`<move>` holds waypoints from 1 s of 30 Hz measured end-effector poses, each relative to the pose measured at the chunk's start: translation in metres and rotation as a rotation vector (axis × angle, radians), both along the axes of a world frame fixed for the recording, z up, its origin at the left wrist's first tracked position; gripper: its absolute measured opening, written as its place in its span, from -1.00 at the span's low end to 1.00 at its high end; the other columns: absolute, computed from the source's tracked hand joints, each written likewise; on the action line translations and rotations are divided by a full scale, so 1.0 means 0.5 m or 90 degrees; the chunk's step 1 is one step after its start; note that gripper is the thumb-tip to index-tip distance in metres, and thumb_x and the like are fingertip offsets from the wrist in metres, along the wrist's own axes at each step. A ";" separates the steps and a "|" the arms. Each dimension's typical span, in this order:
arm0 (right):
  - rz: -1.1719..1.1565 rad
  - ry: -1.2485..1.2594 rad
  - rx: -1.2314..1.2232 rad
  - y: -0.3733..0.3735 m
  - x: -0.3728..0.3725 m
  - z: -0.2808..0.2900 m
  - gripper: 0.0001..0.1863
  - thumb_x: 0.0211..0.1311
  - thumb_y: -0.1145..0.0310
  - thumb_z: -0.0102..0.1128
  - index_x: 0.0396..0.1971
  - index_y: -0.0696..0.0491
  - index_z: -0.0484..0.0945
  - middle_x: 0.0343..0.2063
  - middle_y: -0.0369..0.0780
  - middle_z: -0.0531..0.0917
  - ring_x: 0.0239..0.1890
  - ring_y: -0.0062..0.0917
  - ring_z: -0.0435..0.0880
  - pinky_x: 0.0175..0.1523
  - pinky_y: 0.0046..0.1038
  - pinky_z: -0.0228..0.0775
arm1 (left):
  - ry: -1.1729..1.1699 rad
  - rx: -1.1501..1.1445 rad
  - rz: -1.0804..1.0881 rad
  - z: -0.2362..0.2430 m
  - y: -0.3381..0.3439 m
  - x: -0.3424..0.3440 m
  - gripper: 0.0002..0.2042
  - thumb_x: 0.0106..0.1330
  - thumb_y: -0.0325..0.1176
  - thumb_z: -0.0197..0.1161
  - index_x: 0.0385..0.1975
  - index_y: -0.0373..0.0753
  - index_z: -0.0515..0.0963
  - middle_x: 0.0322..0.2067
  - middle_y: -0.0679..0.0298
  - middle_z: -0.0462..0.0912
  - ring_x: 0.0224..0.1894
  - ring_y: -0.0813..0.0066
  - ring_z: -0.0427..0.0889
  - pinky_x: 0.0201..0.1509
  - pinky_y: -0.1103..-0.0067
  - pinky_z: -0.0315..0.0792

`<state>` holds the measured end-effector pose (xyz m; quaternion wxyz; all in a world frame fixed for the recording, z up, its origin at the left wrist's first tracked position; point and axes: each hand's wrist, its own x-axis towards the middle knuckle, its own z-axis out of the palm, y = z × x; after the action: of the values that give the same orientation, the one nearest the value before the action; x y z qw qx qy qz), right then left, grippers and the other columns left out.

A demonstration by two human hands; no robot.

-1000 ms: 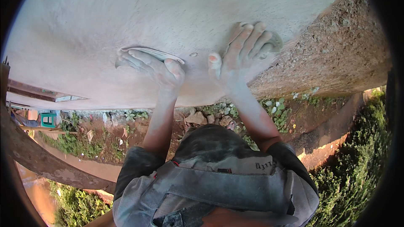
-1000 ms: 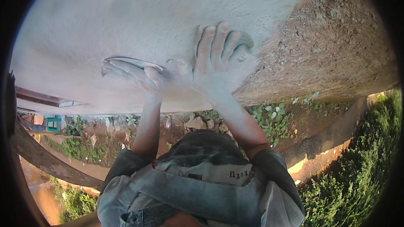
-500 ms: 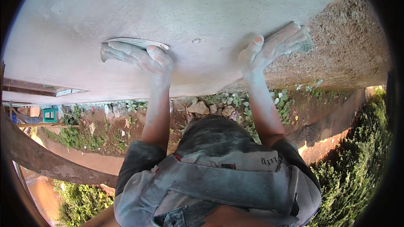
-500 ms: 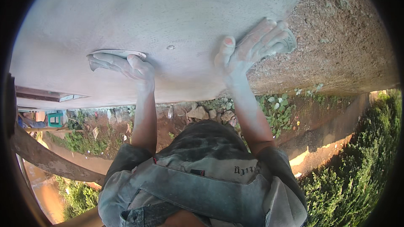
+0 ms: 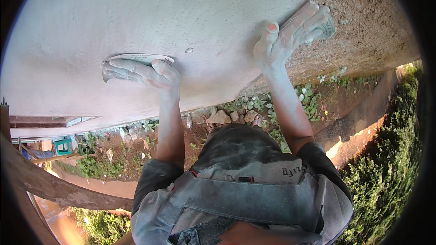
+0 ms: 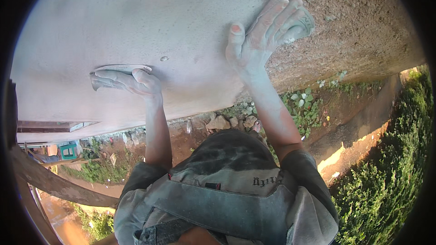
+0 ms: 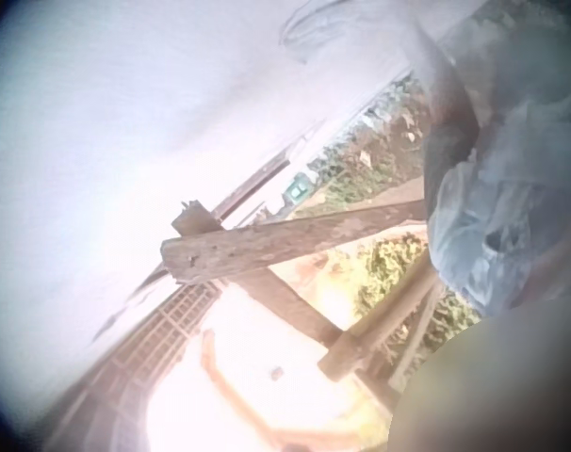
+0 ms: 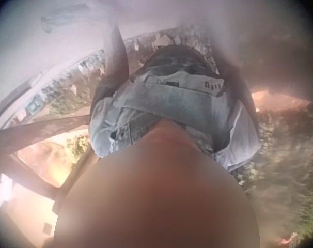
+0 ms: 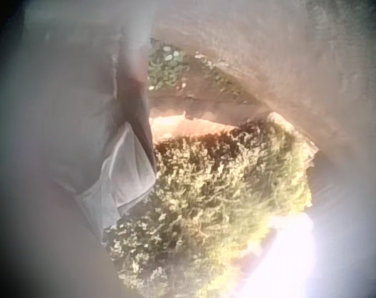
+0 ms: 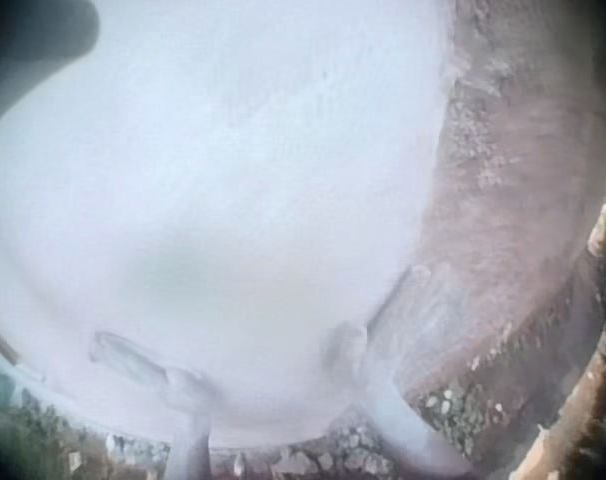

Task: The person smooths a freshly plastered wall using sandpaper. They rub the surface with both hands, moving across different sections to even out the texture. The person occasionally pauses to adjust their grip or reposition the sandpaper.

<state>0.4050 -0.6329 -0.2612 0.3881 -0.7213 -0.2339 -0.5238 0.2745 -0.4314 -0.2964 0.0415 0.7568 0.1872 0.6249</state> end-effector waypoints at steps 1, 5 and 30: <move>-0.004 -0.009 -0.067 0.023 -0.015 0.004 -0.18 0.35 -0.13 -0.32 0.31 0.29 -0.09 0.32 0.19 -0.08 0.36 0.09 -0.16 0.31 0.14 -0.43 | 0.022 0.019 -0.022 0.025 -0.030 0.011 -0.23 0.35 -0.02 -0.21 0.32 -0.54 -0.25 0.35 -0.28 -0.33 0.40 -0.22 -0.42 0.40 0.05 -0.45; 0.028 -0.081 -0.299 0.073 -0.086 -0.134 -0.33 0.28 -0.13 -0.22 0.10 0.17 0.33 0.16 0.09 0.29 0.06 0.00 0.34 0.04 0.11 0.10 | 0.163 0.205 -0.046 -0.101 -0.068 0.061 -0.29 0.35 -0.03 -0.19 0.34 -0.44 -0.10 0.36 -0.19 -0.23 0.41 -0.23 -0.35 0.38 0.00 -0.37; 0.045 -0.391 0.000 -0.074 0.092 0.299 -0.52 0.09 0.32 0.16 0.09 -0.03 0.48 0.23 -0.07 0.32 0.28 -0.25 0.27 0.24 -0.26 0.24 | -0.044 0.246 0.040 0.446 0.050 -0.025 -0.32 0.25 -0.12 -0.15 0.34 -0.37 0.01 0.35 -0.12 -0.02 0.41 -0.04 -0.08 0.41 0.12 -0.19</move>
<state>0.4508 -0.6696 -0.1117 0.3174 -0.5203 -0.3653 -0.7036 0.2620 -0.4064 -0.0737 -0.1175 0.7227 0.0861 0.6757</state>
